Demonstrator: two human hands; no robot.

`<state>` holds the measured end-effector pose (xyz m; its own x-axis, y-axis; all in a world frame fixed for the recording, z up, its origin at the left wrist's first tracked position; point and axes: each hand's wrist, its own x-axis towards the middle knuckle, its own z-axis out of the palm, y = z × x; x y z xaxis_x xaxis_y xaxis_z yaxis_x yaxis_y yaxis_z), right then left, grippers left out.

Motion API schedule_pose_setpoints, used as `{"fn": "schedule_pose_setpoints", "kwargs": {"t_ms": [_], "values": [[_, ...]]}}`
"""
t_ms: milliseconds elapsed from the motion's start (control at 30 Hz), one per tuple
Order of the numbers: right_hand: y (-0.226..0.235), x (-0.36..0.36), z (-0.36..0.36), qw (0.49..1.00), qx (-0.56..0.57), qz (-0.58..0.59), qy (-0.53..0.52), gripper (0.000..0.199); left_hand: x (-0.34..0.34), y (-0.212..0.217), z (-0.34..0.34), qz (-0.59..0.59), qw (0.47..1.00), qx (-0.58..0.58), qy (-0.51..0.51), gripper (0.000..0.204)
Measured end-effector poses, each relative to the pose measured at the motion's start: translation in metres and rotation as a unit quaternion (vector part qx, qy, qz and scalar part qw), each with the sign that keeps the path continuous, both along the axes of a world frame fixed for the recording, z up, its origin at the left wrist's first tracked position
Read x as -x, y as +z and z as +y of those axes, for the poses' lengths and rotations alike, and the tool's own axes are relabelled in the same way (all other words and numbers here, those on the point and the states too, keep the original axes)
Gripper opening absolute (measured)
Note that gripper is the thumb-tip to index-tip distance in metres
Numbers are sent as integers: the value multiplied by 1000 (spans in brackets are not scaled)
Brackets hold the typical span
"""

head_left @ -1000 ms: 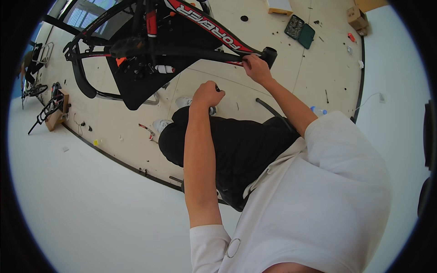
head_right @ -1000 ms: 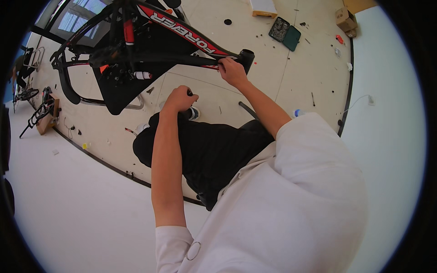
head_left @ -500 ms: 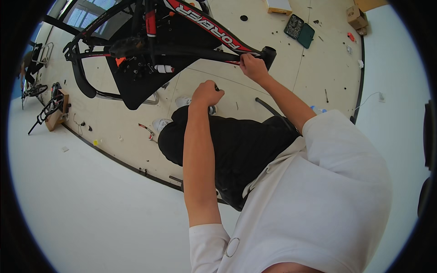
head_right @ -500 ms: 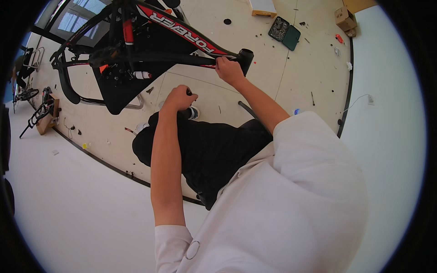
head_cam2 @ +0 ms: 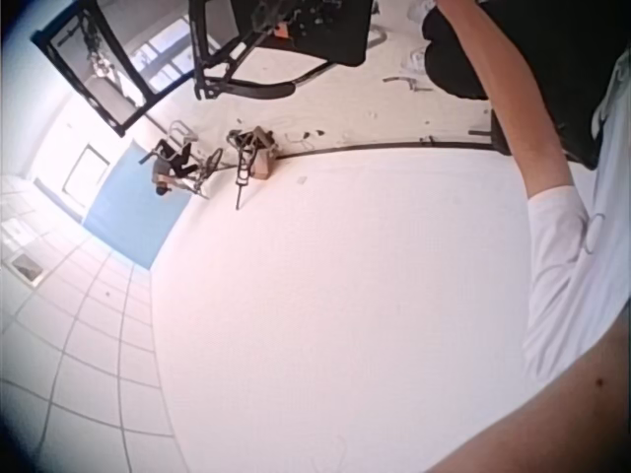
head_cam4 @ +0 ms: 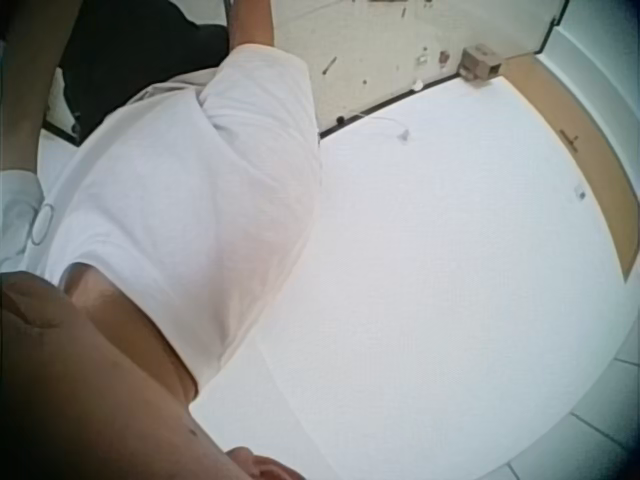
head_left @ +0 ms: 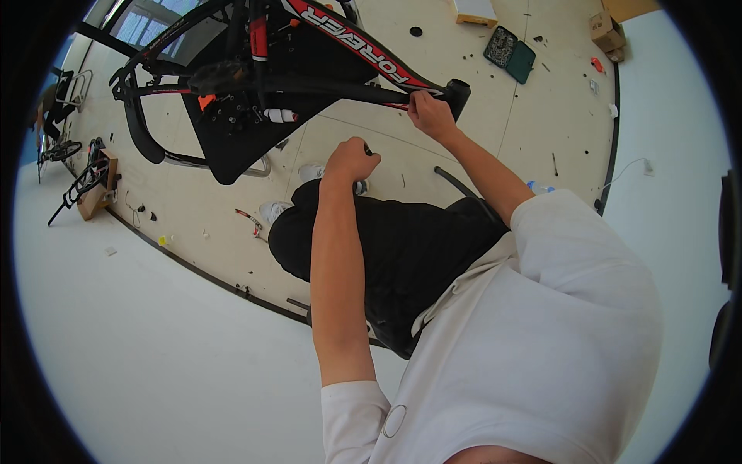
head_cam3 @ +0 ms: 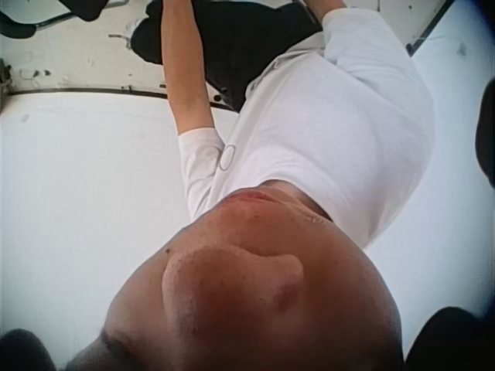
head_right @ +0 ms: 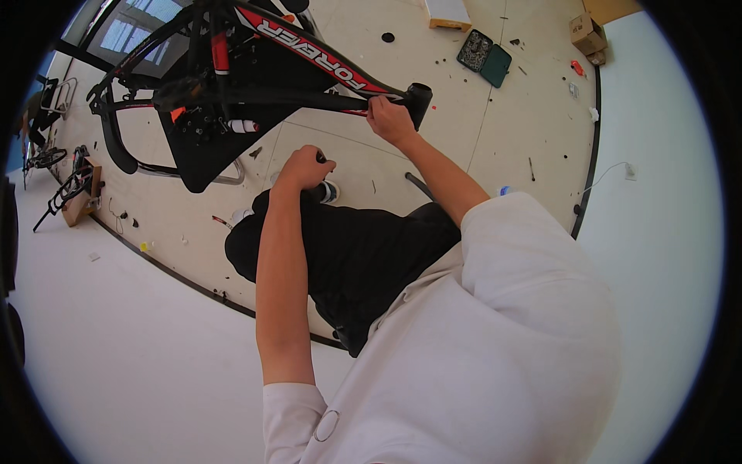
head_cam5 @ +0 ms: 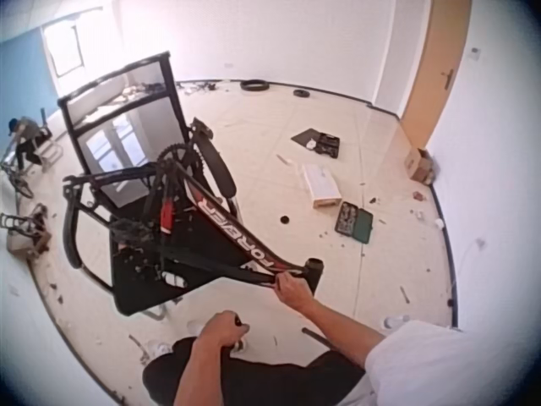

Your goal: The person is assembling a bicycle frame placed on an office chair. They use a small tool to tighten components on the frame and handle various small parts and tools scattered on the floor.

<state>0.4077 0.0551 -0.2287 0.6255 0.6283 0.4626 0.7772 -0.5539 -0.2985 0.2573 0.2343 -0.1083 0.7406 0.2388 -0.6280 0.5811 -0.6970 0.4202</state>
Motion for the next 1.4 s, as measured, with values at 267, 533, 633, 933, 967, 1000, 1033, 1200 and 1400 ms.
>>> {"fn": "schedule_pose_setpoints", "kwargs": {"t_ms": [267, 533, 633, 933, 967, 1000, 1033, 1200, 1400], "values": [[2, 0, -10, 998, -22, 63, 4, 17, -3, -3, 2, -2, 1000, 12, -4, 45], [10, 7, -31, 988, -61, 139, -15, 20, -9, -1, -1, 9, 1000, 15, -2, 45], [23, 9, -30, 974, -72, 208, -52, 19, -9, -1, -1, 10, 1000, 12, -4, 44], [28, 7, -7, 937, -74, 313, -134, 16, -10, -2, -1, 16, 1000, 10, -5, 46], [26, 7, -6, 937, -77, 310, -140, 15, -9, -4, -1, 16, 1000, 10, -4, 46], [24, 6, -5, 937, -80, 307, -146, 15, -8, -5, 0, 13, 1000, 8, -5, 47], [22, 5, -5, 937, -83, 304, -151, 15, -7, -7, 1, 11, 1000, 7, -7, 47], [22, -1, -15, 891, -60, 419, -164, 18, -7, -8, 2, 11, 1000, 6, -15, 48], [31, 11, -58, 804, -126, 544, -202, 21, -10, -3, -1, 21, 1000, 13, -2, 46]]}}
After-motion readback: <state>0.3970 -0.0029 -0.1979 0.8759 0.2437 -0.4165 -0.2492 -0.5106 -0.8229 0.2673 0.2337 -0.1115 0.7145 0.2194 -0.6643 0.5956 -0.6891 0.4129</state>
